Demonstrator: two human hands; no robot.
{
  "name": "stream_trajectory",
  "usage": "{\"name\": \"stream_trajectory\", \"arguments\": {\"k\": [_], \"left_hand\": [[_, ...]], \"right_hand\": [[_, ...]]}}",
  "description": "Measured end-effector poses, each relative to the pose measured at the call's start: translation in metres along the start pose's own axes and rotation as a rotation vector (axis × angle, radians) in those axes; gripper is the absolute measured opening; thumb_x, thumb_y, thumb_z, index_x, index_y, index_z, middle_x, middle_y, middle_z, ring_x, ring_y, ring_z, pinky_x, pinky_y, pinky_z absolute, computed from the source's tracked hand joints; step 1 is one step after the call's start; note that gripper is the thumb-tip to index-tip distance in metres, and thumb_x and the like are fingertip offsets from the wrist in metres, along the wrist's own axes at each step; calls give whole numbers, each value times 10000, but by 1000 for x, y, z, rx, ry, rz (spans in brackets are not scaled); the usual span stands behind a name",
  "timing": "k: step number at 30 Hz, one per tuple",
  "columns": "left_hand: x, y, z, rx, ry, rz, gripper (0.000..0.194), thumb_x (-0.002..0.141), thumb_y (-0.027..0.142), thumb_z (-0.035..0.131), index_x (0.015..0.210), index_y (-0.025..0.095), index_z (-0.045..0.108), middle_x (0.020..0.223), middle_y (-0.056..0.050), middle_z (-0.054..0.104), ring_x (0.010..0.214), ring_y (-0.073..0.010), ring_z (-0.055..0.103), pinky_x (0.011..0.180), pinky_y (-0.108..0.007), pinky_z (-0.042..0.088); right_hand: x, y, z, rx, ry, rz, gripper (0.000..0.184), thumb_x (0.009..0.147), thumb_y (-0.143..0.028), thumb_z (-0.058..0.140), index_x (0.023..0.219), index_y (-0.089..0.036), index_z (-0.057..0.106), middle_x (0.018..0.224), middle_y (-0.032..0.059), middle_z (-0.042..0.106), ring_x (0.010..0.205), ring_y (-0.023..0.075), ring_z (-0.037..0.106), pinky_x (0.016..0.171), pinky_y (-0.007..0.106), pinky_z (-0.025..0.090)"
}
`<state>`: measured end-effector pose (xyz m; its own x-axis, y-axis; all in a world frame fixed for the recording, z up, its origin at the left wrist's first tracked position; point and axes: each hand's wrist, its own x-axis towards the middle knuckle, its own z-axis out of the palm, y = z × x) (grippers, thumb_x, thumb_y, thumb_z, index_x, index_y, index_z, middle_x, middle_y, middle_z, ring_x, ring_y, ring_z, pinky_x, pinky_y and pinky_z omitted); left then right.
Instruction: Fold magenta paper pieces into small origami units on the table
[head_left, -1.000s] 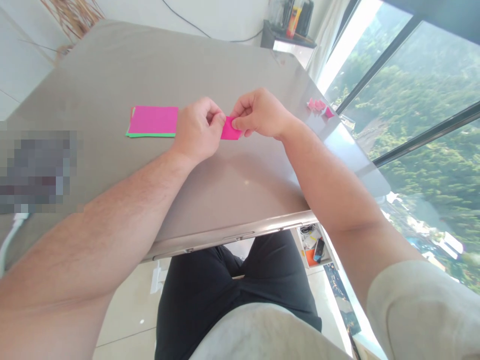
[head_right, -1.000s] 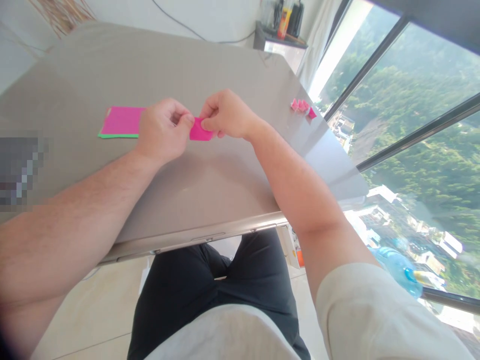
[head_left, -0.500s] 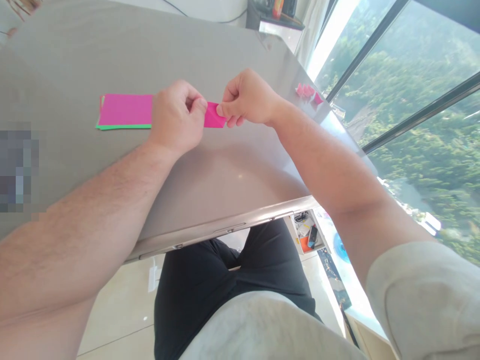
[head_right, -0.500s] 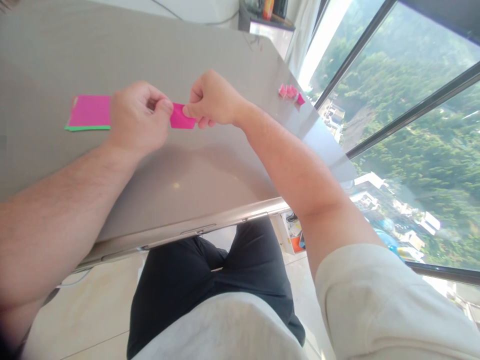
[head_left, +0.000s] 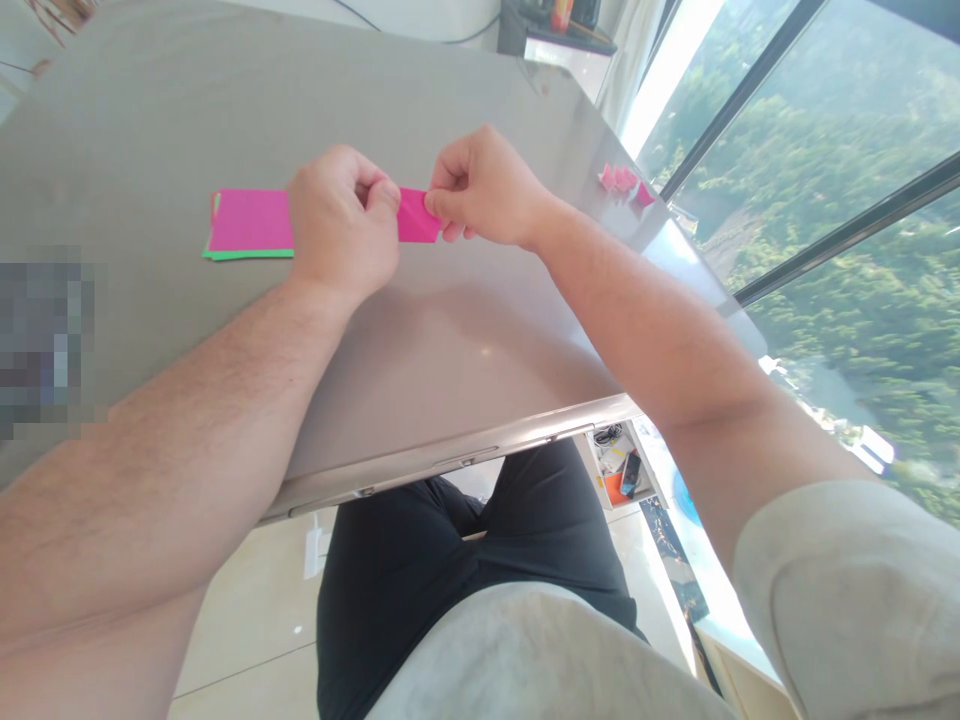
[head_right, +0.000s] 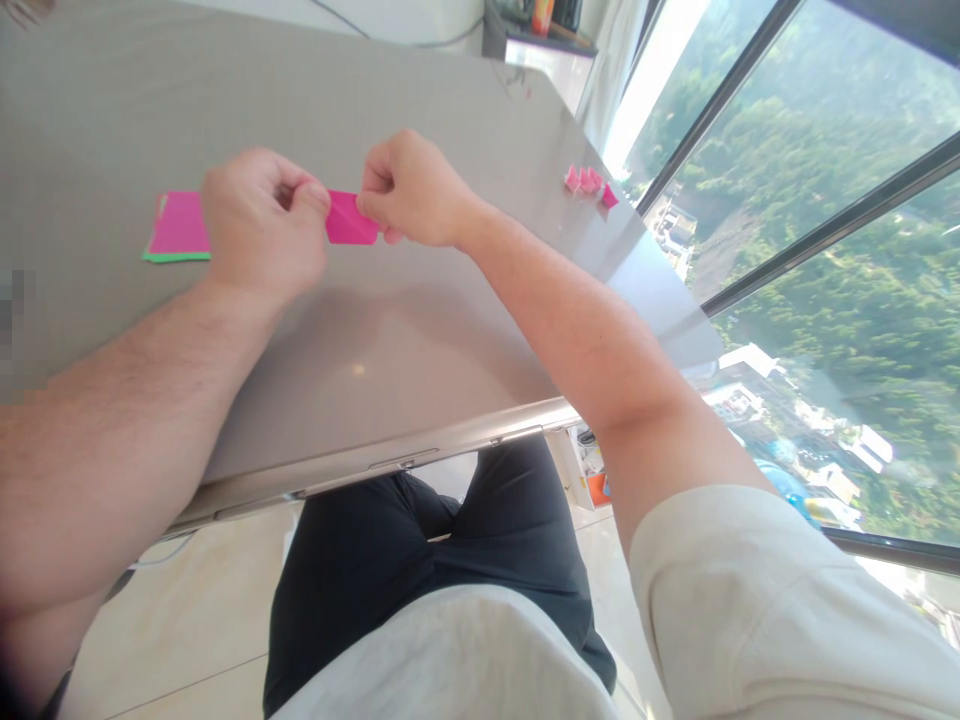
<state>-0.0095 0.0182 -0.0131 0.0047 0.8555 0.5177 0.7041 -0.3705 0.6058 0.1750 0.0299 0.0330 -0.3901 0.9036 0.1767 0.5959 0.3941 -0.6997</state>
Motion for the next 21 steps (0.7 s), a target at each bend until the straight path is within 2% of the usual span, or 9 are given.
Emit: {"name": "stream_trajectory", "arguments": {"k": [3, 9, 14, 16, 21], "left_hand": [[0, -1, -1, -31, 7, 19, 369, 971, 483, 549, 989, 126, 641, 903, -13, 673, 754, -110, 497, 784, -290, 444], [0, 1, -3, -49, 40, 13, 199, 984, 311, 557, 959, 129, 633, 857, -10, 647, 759, -117, 507, 759, -289, 420], [2, 5, -3, -147, 70, -39, 128, 956, 244, 578, 861, 164, 611, 793, -6, 610, 723, -130, 502, 732, -312, 419], [2, 6, -2, -215, -5, -66, 132, 935, 231, 579, 818, 180, 615, 724, 3, 607, 681, -131, 516, 681, -305, 416], [1, 7, -5, -360, -227, -142, 105, 835, 212, 660, 732, 202, 644, 617, -4, 601, 590, -149, 531, 601, -303, 416]], "right_hand": [[-2, -3, 3, 41, -31, 32, 232, 788, -294, 747, 649, -178, 602, 576, -38, 637, 658, 117, 653, 568, 227, 476], [-3, -6, 8, 194, 16, 119, 321, 740, -234, 772, 556, -211, 509, 577, -1, 635, 686, 194, 680, 523, 263, 490], [-7, -5, 15, 399, 100, 137, 249, 725, -231, 742, 589, -215, 534, 618, 8, 646, 702, 195, 690, 538, 265, 513], [-11, -2, 17, 465, 151, 148, 211, 714, -222, 721, 587, -213, 552, 606, 10, 642, 682, 190, 685, 530, 266, 517], [-20, 10, 13, 499, 136, 148, 205, 619, -212, 767, 555, -207, 573, 526, -14, 584, 559, 161, 616, 454, 257, 481]]}}
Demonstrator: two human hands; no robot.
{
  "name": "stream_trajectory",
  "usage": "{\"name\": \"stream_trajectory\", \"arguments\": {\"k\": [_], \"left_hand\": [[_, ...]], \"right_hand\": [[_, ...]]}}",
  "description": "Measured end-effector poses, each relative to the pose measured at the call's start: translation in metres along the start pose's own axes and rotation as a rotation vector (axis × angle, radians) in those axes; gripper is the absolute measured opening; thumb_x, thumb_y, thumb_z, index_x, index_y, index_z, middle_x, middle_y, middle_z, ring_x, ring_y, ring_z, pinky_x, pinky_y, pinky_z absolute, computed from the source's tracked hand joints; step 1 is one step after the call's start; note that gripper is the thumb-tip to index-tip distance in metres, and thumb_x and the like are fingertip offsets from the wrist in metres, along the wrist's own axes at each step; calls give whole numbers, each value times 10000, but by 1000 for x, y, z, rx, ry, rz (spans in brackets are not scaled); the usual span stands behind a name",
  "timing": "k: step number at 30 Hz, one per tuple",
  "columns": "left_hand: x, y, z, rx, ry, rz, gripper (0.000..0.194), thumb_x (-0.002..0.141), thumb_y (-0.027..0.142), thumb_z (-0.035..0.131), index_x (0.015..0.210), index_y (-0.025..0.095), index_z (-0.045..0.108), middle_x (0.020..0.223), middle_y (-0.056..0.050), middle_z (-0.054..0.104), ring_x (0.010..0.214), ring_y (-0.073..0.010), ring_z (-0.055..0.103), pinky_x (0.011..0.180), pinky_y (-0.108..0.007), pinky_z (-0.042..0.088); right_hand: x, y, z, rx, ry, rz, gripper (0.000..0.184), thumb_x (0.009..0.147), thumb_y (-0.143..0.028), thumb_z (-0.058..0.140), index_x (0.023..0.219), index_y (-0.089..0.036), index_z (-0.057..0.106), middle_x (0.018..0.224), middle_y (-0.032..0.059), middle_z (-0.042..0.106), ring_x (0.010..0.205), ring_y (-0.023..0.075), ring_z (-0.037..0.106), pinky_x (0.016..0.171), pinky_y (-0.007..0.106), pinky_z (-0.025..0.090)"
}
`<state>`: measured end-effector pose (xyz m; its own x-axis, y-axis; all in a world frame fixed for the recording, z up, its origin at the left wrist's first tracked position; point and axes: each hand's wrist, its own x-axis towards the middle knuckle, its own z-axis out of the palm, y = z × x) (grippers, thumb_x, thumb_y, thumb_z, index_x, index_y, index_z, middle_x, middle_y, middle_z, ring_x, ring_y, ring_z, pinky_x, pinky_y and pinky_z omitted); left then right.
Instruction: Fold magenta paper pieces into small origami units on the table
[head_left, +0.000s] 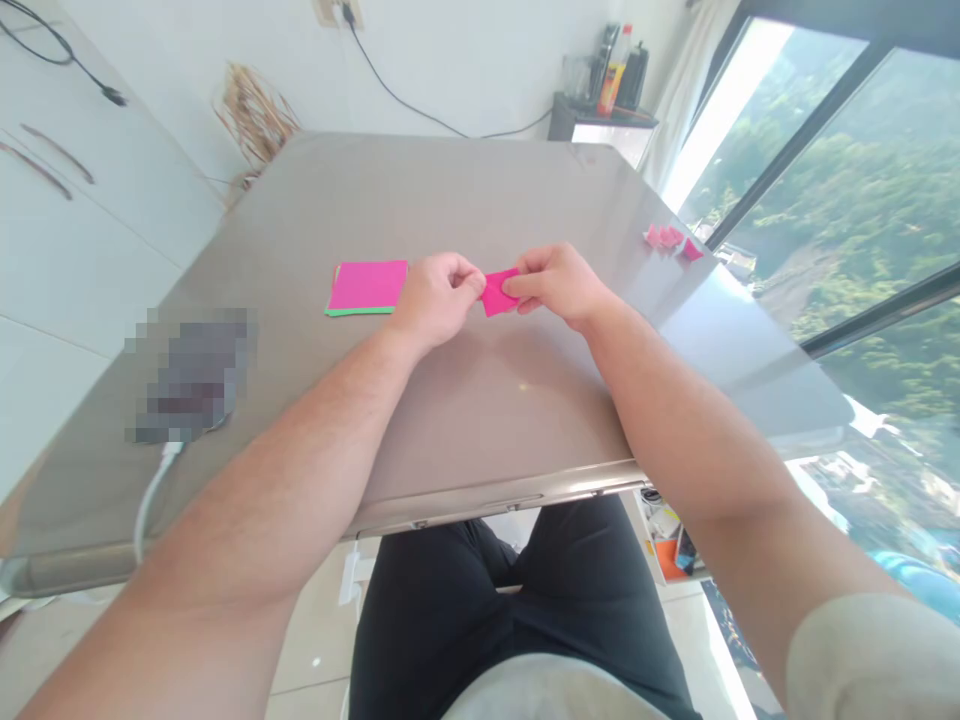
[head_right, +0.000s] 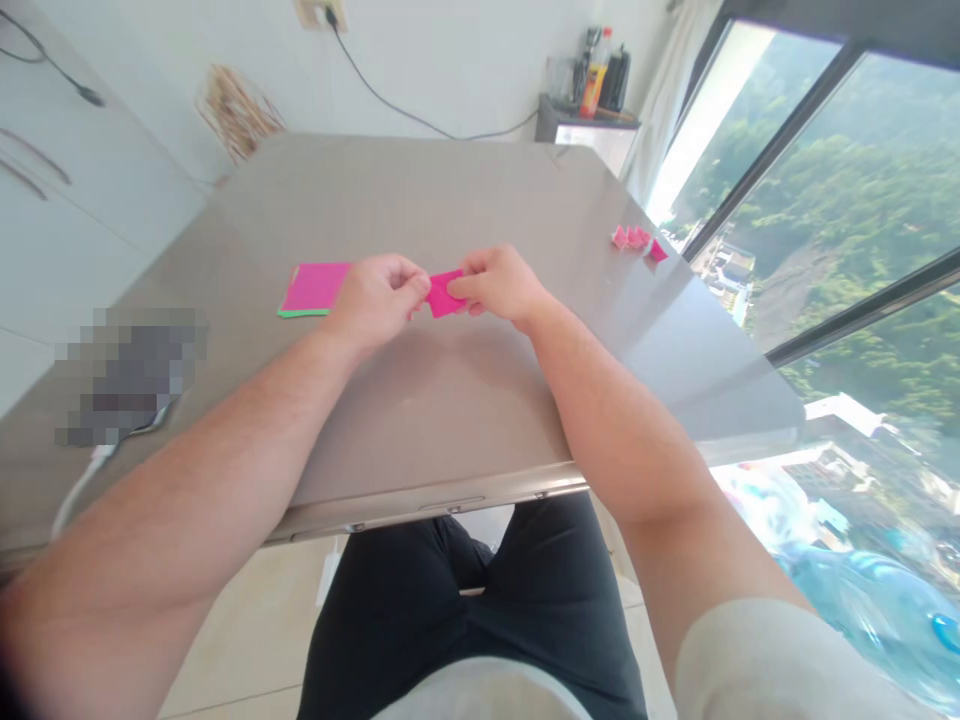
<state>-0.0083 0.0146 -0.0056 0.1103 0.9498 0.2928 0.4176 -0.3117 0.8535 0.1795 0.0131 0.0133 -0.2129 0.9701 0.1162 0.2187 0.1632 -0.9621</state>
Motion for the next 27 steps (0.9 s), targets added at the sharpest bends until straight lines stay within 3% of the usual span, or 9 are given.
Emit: {"name": "stream_trajectory", "arguments": {"k": [6, 10, 13, 16, 20, 27], "left_hand": [[-2, 3, -10, -92, -211, -151, 155, 643, 106, 781, 644, 208, 665, 565, -4, 597, 547, -160, 575, 547, -291, 429], [0, 0, -13, -25, -263, -98, 163, 634, 160, 778, 598, 225, 633, 556, 19, 589, 519, -141, 551, 499, -270, 398], [2, 0, -12, -141, -124, -62, 140, 682, 203, 764, 630, 206, 635, 586, -1, 606, 499, -117, 493, 492, -265, 374], [1, 2, -6, -435, 44, -127, 165, 762, 257, 704, 646, 192, 605, 606, -11, 591, 517, -111, 491, 515, -264, 405], [-5, 8, 5, -656, 98, -178, 174, 757, 299, 717, 676, 193, 603, 645, -4, 586, 574, -112, 518, 565, -266, 447], [-15, 18, 15, -666, 131, -164, 158, 748, 270, 732, 680, 203, 607, 647, 7, 557, 610, -114, 518, 603, -272, 437]], "right_hand": [[-8, -3, -9, -106, -114, 46, 171, 548, -161, 778, 539, -193, 611, 491, -28, 572, 493, 129, 555, 417, 230, 404], [-10, -4, -3, -187, -116, 29, 162, 583, -175, 778, 549, -195, 621, 511, -25, 588, 501, 120, 542, 433, 233, 398], [-11, -6, 8, -42, 35, -16, 122, 686, -298, 753, 690, -211, 668, 687, 4, 685, 617, 140, 617, 501, 249, 475], [-13, -7, 24, 105, 59, -27, 262, 683, -375, 785, 881, -236, 684, 913, 29, 730, 772, 165, 667, 577, 270, 536], [-13, -5, 45, 178, 157, -34, 255, 685, -393, 787, 813, -229, 638, 832, 19, 696, 739, 168, 654, 600, 293, 540], [-13, -3, 52, 267, 289, -76, 225, 715, -400, 749, 677, -241, 595, 675, -14, 626, 631, 158, 592, 566, 309, 488]]}}
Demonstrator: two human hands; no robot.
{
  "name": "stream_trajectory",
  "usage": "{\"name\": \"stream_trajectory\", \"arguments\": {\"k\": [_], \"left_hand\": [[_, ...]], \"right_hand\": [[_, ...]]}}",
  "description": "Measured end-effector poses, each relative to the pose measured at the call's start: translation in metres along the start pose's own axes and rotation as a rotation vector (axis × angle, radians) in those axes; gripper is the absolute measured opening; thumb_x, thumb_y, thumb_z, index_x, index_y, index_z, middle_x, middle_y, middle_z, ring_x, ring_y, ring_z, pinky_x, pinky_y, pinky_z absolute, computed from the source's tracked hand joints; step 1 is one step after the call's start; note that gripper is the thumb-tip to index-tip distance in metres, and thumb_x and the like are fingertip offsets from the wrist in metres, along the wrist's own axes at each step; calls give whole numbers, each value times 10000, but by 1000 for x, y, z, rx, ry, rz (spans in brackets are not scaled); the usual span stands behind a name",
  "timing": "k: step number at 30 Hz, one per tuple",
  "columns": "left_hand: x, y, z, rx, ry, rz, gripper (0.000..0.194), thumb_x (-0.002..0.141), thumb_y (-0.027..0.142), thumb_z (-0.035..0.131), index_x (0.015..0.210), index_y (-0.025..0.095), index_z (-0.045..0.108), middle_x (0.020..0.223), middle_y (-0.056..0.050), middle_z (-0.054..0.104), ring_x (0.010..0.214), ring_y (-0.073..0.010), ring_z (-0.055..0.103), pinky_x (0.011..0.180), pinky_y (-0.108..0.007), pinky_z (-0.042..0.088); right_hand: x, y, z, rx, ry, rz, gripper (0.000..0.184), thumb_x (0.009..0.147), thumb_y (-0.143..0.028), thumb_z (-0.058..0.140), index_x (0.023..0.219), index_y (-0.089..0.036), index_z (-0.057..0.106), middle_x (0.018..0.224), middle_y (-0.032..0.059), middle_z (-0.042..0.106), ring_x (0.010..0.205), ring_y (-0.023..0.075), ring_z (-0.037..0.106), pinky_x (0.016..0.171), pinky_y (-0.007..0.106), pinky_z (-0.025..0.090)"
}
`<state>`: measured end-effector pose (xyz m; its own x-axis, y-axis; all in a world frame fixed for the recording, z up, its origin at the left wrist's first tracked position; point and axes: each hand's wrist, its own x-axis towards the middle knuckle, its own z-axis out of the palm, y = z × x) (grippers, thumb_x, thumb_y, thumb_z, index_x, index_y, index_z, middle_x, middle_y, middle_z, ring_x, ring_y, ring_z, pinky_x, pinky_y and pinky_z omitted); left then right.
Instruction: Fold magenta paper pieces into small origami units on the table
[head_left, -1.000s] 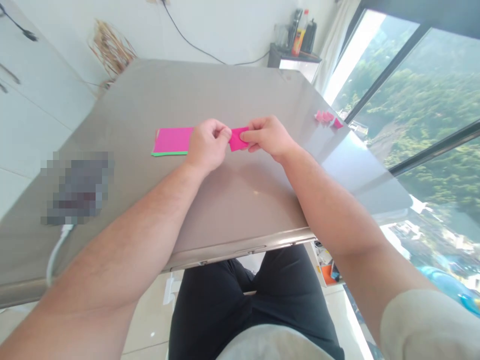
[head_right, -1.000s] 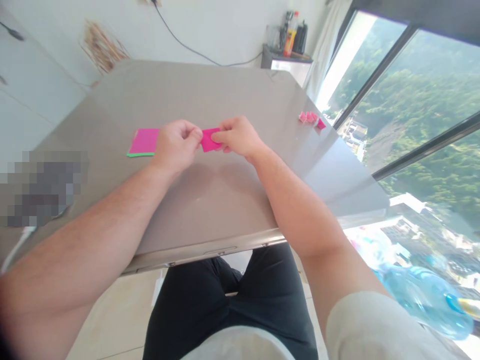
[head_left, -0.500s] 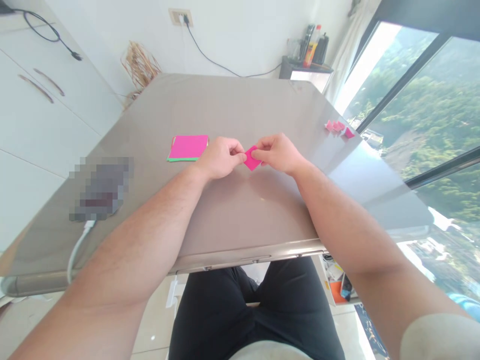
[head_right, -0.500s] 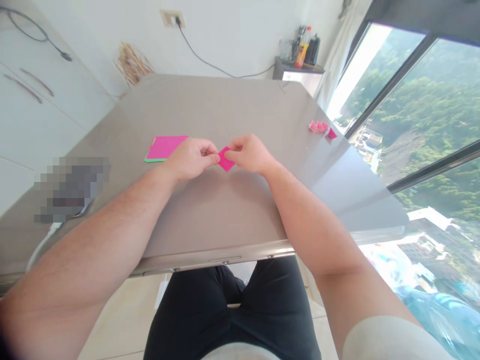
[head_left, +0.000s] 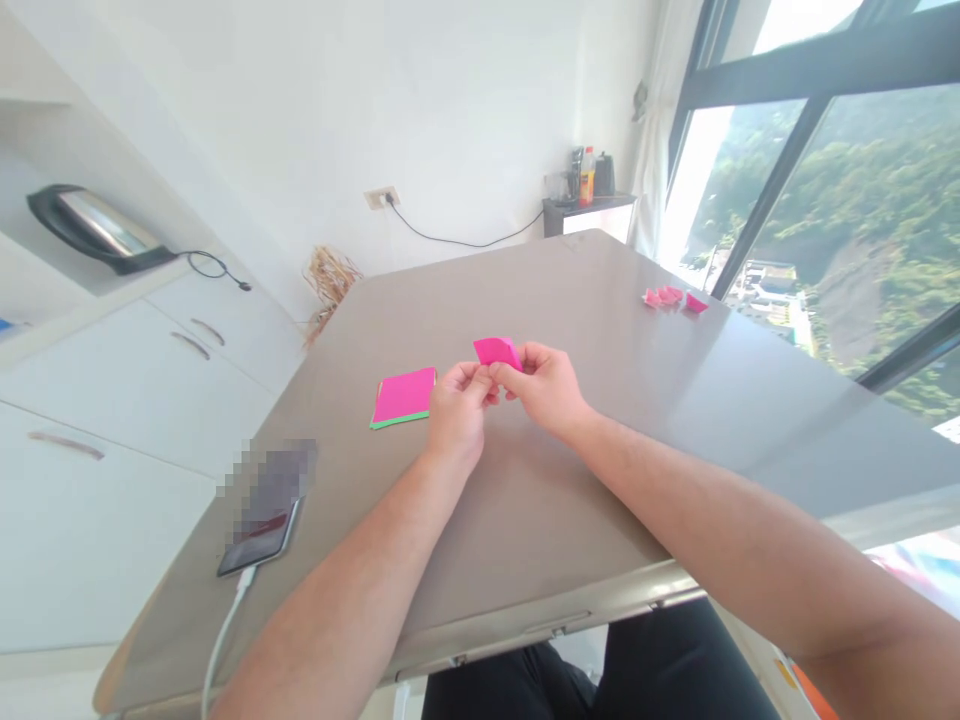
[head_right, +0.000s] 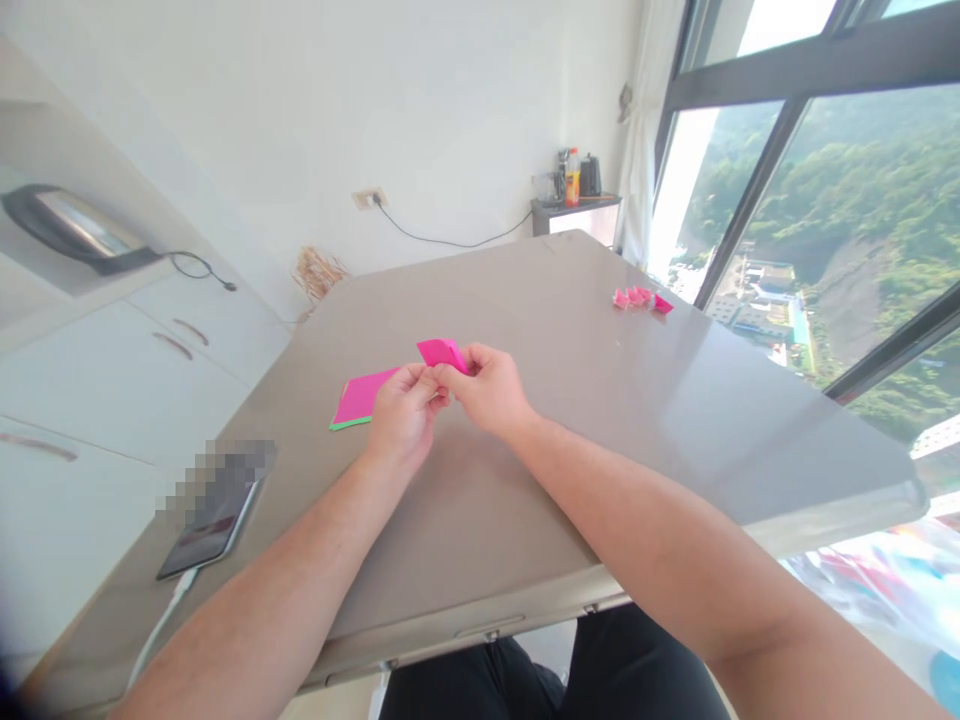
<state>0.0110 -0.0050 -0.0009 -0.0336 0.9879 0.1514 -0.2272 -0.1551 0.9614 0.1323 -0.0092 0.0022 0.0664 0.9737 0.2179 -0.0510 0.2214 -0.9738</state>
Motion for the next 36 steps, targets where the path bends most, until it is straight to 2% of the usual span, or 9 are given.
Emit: {"name": "stream_trajectory", "arguments": {"k": [7, 15, 22, 36], "left_hand": [[-2, -2, 3, 62, 77, 76, 144, 769, 255, 700, 674, 205, 603, 629, 7, 549, 593, -121, 508, 593, -283, 435], [0, -6, 1, 207, 60, 212, 177, 811, 318, 701, 729, 183, 621, 623, 9, 598, 594, -113, 538, 576, -252, 426], [0, -8, 1, 154, 23, 178, 184, 812, 340, 712, 754, 181, 642, 647, -2, 632, 615, -119, 567, 585, -250, 444], [0, -6, 0, 213, 41, 192, 158, 821, 315, 688, 758, 177, 645, 662, -16, 656, 609, -125, 576, 581, -256, 456]], "right_hand": [[0, -1, -1, -35, 18, -13, 204, 736, -378, 715, 651, -229, 604, 656, -16, 626, 616, 142, 575, 571, 291, 468], [-1, -5, -1, -16, 3, -19, 175, 716, -342, 717, 718, -202, 613, 665, -24, 608, 642, 130, 582, 606, 277, 494], [0, -3, -2, 44, 16, -82, 167, 741, -313, 701, 659, -194, 619, 609, -22, 592, 612, 123, 566, 609, 282, 501], [1, 0, -4, 28, -5, -70, 212, 781, -386, 695, 686, -204, 638, 648, -4, 635, 639, 137, 604, 665, 305, 545]]}}
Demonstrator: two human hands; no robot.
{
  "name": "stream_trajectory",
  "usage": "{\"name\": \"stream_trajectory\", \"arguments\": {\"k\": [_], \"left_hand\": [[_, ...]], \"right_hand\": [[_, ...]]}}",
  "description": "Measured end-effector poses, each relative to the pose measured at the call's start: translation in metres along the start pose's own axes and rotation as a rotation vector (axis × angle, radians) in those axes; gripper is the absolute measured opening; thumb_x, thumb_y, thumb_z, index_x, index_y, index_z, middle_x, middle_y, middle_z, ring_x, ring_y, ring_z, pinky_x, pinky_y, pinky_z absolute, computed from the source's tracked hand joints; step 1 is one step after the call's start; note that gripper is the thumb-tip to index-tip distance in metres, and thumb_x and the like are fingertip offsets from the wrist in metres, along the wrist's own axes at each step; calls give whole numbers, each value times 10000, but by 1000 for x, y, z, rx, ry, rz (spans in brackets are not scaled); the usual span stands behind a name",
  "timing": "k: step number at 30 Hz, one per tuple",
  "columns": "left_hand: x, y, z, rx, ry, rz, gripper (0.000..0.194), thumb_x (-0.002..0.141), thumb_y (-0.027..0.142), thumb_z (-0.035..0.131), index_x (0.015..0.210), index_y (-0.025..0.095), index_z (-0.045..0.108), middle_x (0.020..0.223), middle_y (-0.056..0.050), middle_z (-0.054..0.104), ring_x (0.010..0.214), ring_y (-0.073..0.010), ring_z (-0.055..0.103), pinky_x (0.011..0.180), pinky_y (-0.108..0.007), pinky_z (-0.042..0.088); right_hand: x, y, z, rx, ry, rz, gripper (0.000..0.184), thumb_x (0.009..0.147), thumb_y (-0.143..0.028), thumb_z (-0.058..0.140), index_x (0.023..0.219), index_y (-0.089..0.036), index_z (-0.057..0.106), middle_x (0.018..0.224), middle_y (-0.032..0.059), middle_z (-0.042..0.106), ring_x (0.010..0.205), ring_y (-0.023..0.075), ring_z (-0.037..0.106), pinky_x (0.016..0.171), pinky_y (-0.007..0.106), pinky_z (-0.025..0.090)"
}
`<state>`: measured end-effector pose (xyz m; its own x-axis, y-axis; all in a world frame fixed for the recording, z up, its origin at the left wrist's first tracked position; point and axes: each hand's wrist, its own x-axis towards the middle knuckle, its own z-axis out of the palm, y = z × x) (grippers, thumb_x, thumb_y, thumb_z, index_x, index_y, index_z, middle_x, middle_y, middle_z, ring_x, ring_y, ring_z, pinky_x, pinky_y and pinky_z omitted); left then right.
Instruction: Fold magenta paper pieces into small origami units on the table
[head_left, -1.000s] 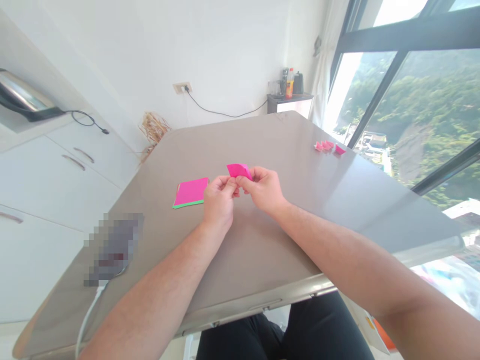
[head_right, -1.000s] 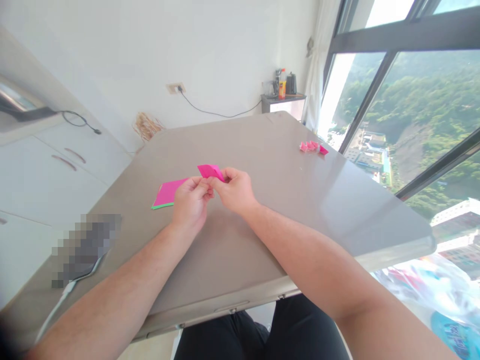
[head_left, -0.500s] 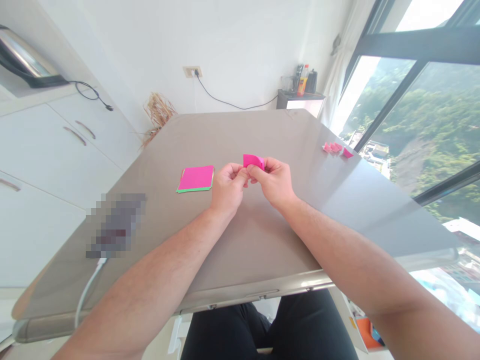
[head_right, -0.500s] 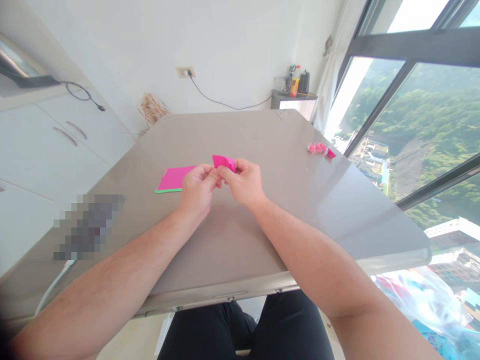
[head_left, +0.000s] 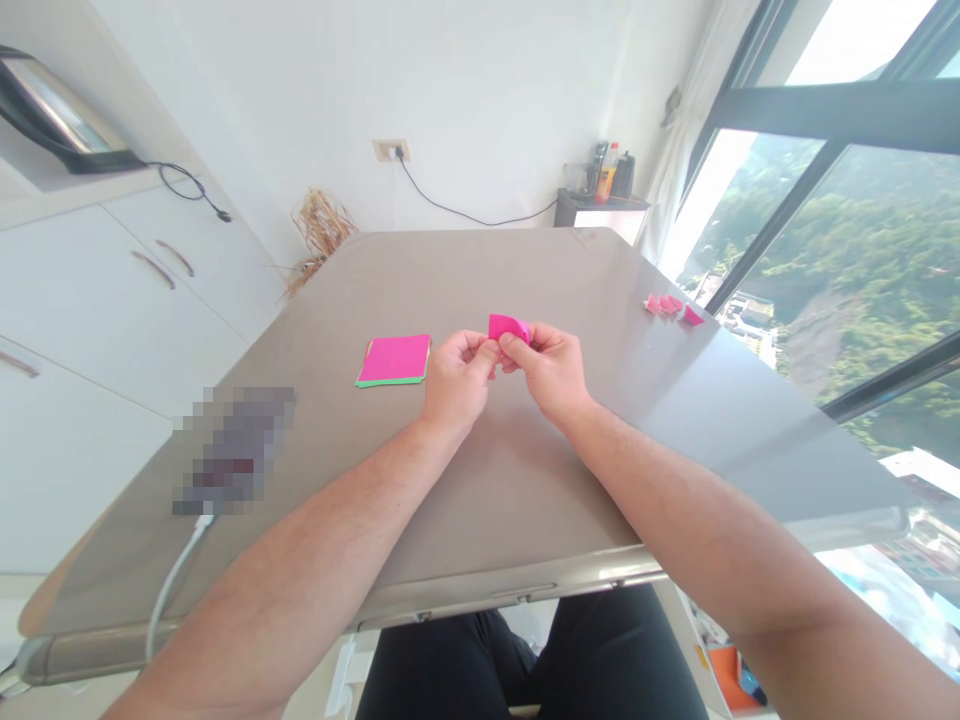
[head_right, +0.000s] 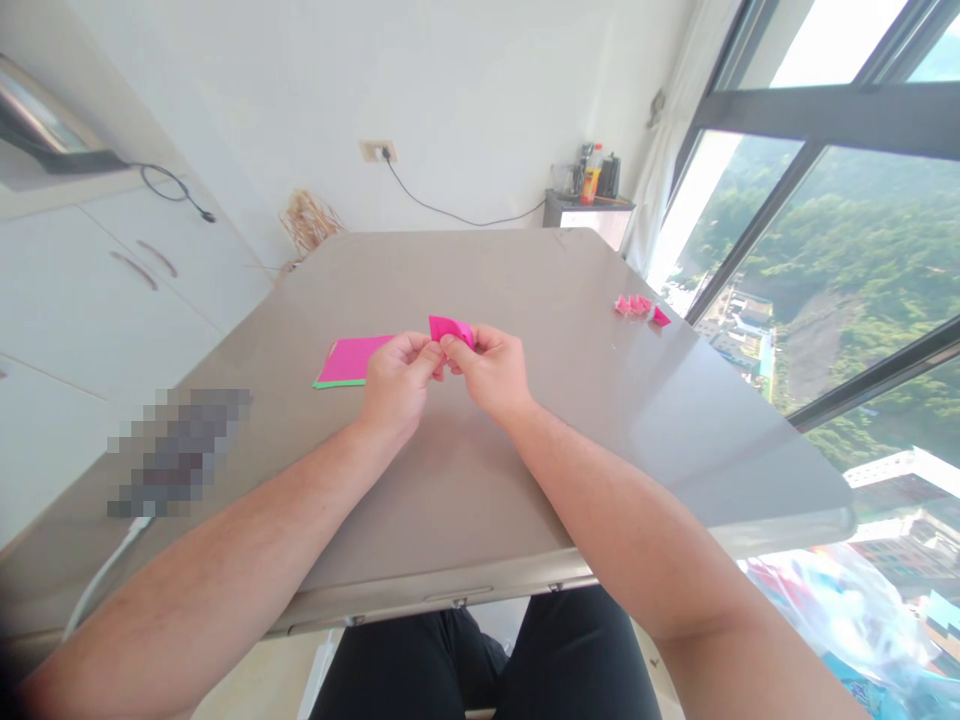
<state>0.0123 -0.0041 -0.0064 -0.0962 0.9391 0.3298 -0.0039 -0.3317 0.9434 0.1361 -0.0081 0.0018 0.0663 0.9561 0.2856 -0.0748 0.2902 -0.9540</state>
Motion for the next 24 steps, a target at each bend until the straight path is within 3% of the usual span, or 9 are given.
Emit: {"name": "stream_trajectory", "arguments": {"k": [13, 24], "left_hand": [[4, -2, -1, -47, 72, -39, 155, 840, 304, 653, 770, 176, 601, 707, -6, 606, 590, -109, 543, 569, -256, 451], [5, -2, -4, 20, 129, -31, 131, 833, 299, 629, 793, 177, 604, 724, -7, 625, 616, -115, 570, 600, -261, 476]], "right_hand": [[0, -5, -1, -119, 39, 41, 199, 780, -377, 703, 707, -207, 629, 640, -11, 664, 613, 130, 618, 614, 273, 502], [0, -7, 2, -124, 34, 118, 192, 767, -385, 709, 732, -197, 685, 661, 23, 719, 624, 152, 663, 636, 300, 554]]}}
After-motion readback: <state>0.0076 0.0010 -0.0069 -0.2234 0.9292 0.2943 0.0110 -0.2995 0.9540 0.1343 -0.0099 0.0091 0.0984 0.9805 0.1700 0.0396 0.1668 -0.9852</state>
